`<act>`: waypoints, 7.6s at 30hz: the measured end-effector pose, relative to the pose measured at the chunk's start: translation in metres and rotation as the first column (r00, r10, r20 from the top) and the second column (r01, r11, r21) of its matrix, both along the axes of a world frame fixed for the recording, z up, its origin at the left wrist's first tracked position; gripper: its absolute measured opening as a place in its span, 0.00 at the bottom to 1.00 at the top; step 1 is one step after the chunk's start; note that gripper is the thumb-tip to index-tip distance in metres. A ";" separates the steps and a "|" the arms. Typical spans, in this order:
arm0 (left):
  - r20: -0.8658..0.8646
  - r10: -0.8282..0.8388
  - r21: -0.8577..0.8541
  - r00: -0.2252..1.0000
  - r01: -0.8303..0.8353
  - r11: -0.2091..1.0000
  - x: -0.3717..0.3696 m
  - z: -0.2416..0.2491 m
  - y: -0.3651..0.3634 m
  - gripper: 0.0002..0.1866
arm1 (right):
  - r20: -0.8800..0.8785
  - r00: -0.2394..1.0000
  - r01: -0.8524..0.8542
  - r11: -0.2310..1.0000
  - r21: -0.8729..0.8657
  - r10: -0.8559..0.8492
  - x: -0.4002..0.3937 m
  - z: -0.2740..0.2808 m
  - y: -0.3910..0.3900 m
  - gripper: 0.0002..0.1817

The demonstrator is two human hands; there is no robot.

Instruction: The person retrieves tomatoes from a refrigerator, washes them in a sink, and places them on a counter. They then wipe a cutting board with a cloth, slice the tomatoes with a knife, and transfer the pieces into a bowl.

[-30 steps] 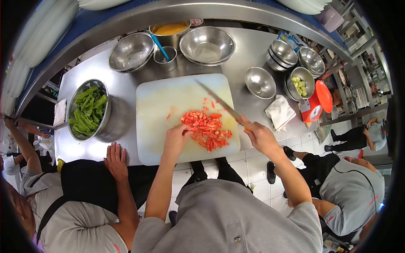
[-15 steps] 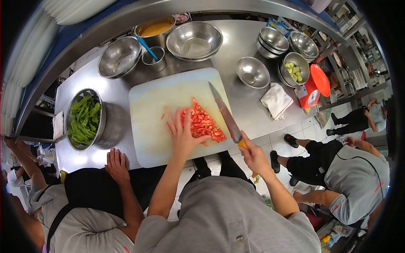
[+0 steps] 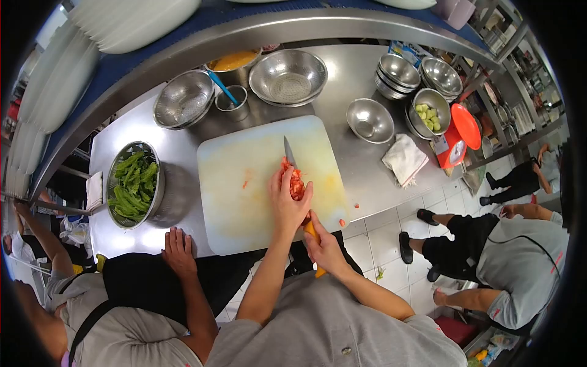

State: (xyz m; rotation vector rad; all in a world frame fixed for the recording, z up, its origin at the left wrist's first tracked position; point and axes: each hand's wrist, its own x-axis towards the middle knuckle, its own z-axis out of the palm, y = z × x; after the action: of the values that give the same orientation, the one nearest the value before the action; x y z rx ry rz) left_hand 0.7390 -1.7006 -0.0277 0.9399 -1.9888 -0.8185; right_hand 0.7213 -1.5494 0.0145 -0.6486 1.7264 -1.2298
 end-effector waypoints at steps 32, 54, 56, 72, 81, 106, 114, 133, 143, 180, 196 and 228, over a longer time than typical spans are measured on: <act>-0.702 0.215 0.710 0.679 0.644 0.285 -0.246 0.062 -0.047 0.15 | 0.428 0.873 -0.140 0.961 -0.240 0.234 -0.123 -0.011 0.026 0.34; 0.233 0.159 0.253 0.959 -0.217 0.943 0.026 0.055 -0.088 0.14 | -0.630 0.652 -0.449 0.884 0.128 0.422 -0.187 0.032 -0.019 0.26; 0.239 0.131 0.096 0.962 -0.158 0.983 0.031 0.012 -0.084 0.15 | -0.674 0.595 -0.437 0.880 0.184 0.437 -0.186 0.029 -0.041 0.26; 0.362 -0.194 -0.247 0.912 0.294 0.923 0.002 0.018 0.081 0.46 | -0.130 0.943 -0.295 0.950 0.107 0.307 -0.175 0.049 0.034 0.25; 0.254 0.139 -0.213 0.957 -0.085 0.973 -0.005 0.044 0.055 0.40 | 0.298 0.943 -0.142 0.989 -0.040 0.147 -0.141 0.036 0.042 0.28; 0.220 0.043 0.009 0.974 -0.046 0.999 0.064 0.029 0.035 0.54 | -0.736 0.569 -0.413 0.902 0.128 0.365 -0.145 0.039 0.015 0.27; 0.432 -0.068 -0.053 0.899 0.100 0.994 0.048 0.016 0.001 0.66 | 0.025 0.951 -0.310 0.945 0.107 0.309 -0.133 0.025 0.068 0.28; -0.592 0.676 0.794 0.438 0.173 0.583 0.022 -0.010 -0.018 0.17 | -0.447 0.806 -0.452 0.891 -0.040 0.389 -0.009 0.031 0.018 0.33; -0.716 0.697 0.587 0.046 0.579 0.565 0.003 0.028 -0.031 0.17 | -0.308 0.934 -0.244 0.954 -0.171 0.184 -0.089 0.035 0.043 0.33; 0.342 0.104 -0.043 0.934 -0.095 0.995 0.089 0.035 -0.010 0.17 | -0.758 0.439 -0.492 0.835 0.246 0.483 -0.166 0.042 -0.004 0.27; 0.261 -0.198 0.022 0.945 0.199 0.980 0.071 0.037 0.015 0.45 | -0.537 0.787 -0.326 0.944 0.058 0.304 -0.116 0.033 0.065 0.29; 0.255 0.036 -0.181 0.966 0.011 0.983 -0.004 0.077 0.057 0.52 | -0.792 0.515 -0.375 0.917 0.136 0.328 -0.134 0.076 0.075 0.34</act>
State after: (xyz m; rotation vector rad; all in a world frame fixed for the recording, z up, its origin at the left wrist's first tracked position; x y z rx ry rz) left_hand 0.7349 -1.6438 0.0488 0.9902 -2.2342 -0.5162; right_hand 0.5870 -1.4747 0.0907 -1.7150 2.1067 -0.6888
